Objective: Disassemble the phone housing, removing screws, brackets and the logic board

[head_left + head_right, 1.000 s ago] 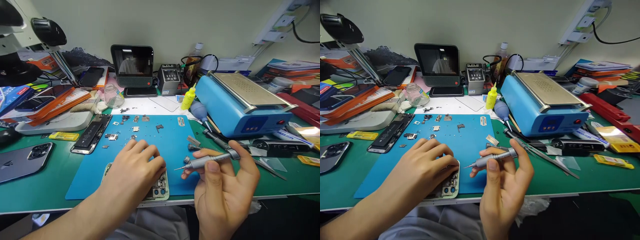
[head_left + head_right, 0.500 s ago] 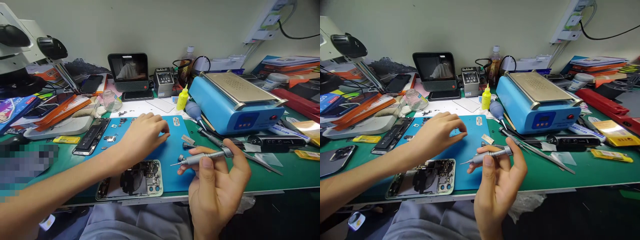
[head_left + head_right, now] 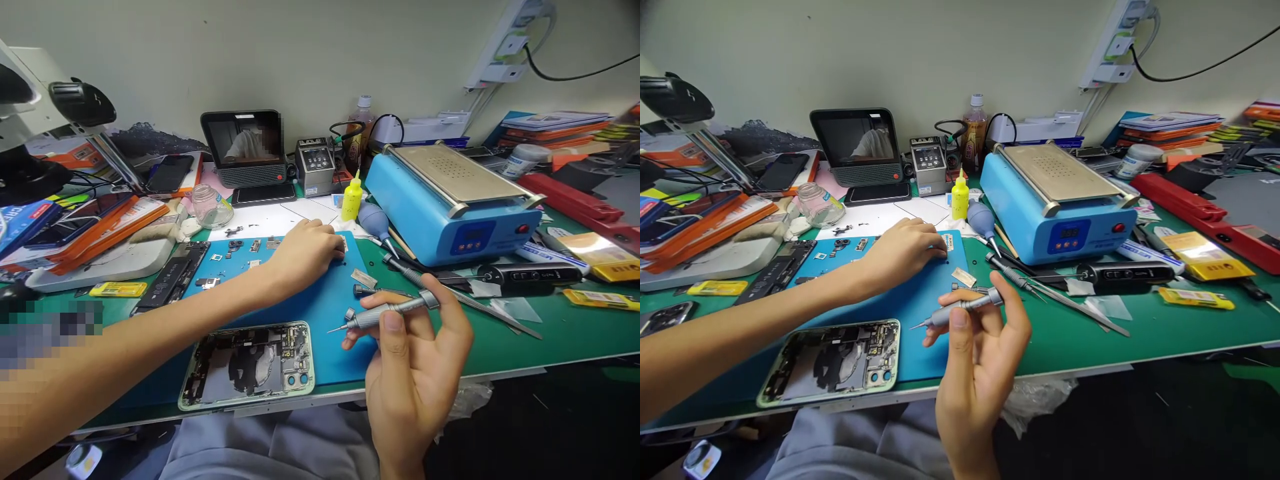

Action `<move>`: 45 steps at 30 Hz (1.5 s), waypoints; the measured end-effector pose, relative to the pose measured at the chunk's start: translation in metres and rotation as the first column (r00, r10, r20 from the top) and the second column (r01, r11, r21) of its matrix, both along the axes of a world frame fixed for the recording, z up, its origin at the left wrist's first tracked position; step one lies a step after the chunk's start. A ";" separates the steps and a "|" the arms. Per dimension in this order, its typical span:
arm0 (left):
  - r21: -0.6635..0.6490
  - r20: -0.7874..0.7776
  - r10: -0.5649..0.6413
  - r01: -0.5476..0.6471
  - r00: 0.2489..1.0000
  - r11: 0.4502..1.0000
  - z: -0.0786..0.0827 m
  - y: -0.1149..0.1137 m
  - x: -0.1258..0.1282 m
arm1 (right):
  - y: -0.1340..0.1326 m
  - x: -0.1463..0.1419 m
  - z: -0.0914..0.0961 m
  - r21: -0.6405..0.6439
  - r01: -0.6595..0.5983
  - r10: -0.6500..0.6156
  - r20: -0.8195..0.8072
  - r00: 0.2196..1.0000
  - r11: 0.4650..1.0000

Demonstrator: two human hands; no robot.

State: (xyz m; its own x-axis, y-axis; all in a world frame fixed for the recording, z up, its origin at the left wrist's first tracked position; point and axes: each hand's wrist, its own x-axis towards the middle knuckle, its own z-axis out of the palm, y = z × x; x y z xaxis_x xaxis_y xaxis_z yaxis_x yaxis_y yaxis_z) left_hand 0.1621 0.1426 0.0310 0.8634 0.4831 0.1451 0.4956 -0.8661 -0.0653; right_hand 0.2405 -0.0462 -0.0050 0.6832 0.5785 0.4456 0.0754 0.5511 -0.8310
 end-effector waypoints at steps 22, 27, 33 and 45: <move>-0.045 0.158 -0.152 0.161 0.976 0.986 -0.001 0.019 -0.004 | 0.000 -0.002 0.005 -0.074 0.031 -0.034 -0.039 0.999 0.997; -0.030 0.210 -0.064 0.072 0.976 0.997 0.036 -0.009 -0.044 | -0.001 -0.003 0.003 -0.081 0.070 -0.064 0.069 0.996 0.994; -0.185 0.212 0.005 0.035 0.977 0.982 0.030 -0.085 -0.143 | 0.004 -0.008 -0.010 0.044 0.105 -0.113 0.481 0.869 0.993; -0.454 0.308 0.177 -0.019 0.935 0.891 -0.007 -0.118 -0.219 | -0.001 -0.008 -0.013 0.016 0.140 -0.110 0.705 0.701 0.990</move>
State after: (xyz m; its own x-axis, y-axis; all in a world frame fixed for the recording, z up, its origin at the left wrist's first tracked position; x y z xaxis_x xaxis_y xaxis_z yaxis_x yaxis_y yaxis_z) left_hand -0.0565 0.0248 0.0238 0.7465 0.6438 0.1680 0.5027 -0.7111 0.4916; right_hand 0.2321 -0.0476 -0.0182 0.2480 0.5365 0.8067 0.7113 0.4644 -0.5276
